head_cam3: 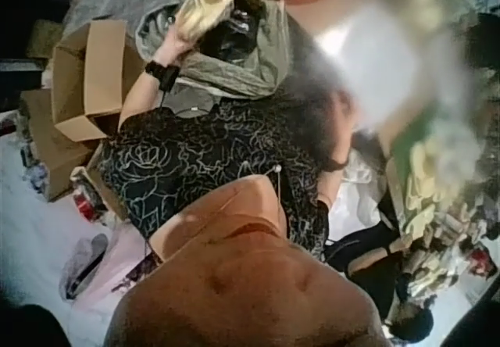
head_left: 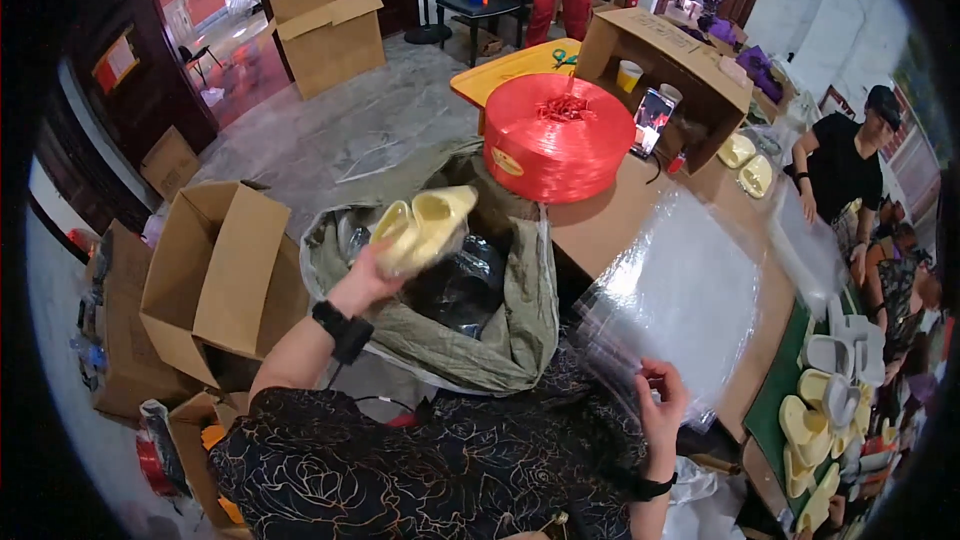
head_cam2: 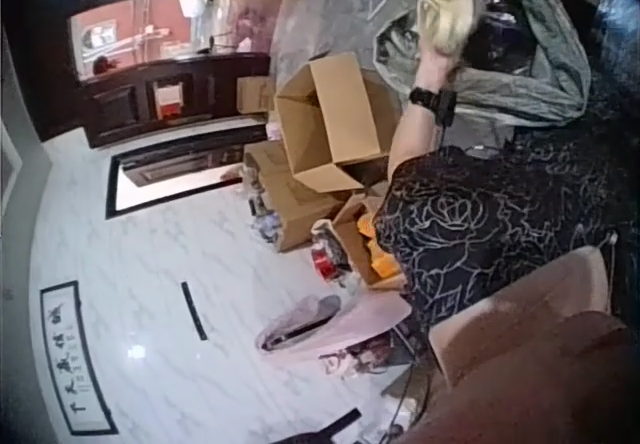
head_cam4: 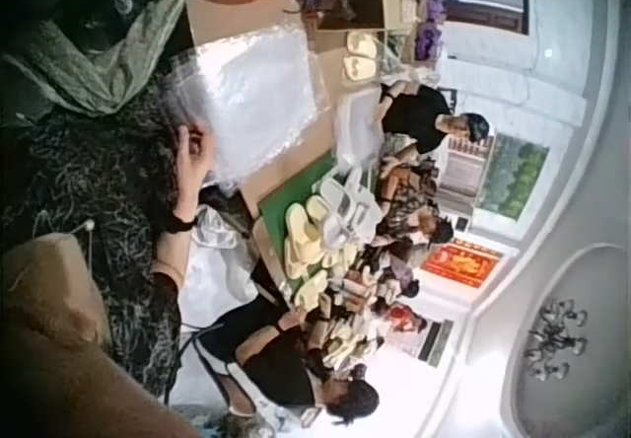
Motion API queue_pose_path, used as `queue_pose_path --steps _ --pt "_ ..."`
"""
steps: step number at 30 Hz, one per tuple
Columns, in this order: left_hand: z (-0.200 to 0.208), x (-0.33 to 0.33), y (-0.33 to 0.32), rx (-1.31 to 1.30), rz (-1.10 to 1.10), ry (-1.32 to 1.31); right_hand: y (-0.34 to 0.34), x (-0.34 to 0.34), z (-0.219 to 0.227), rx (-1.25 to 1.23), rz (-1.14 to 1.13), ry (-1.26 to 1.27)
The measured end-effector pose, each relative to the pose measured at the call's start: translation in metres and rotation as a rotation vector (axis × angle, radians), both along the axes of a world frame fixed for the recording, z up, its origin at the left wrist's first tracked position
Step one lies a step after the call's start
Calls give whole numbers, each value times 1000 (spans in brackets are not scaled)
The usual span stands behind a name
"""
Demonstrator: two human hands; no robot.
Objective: The recorder is assembling and inspecting plastic slippers/sandals, placing them into a large bag after checking them.
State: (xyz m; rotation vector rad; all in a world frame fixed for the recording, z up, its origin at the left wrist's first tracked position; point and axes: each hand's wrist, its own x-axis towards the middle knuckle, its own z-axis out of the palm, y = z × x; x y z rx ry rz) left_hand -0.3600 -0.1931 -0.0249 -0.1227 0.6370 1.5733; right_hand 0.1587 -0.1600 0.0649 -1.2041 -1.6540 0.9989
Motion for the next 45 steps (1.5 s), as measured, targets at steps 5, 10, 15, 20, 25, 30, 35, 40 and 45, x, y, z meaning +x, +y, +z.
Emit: queue_pose_path --steps 5,10,15,20,25,30,35,40,45 --pt "-15 -22 130 -16 26 147 -5 12 -5 63 -105 47" --pt "-33 19 198 -116 193 20 0 25 -21 11 -215 134" --pt "-73 -38 177 -55 27 233 1 16 -15 -6 -216 197" --pt "-79 -56 182 -100 -64 490 1 27 -24 84 -265 163" --pt "-23 -15 164 2 -469 821 -1 74 -18 89 -480 128" --pt "-6 -57 123 -53 -472 1227 13 137 -16 200 -728 194" --pt "8 -59 93 -786 -456 2677 27 221 -14 84 -1048 487" --pt "178 165 89 150 -426 2331 62 289 -26 -79 -1507 295" --pt "176 277 114 1005 -796 2198 82 318 -23 -421 -1543 139"
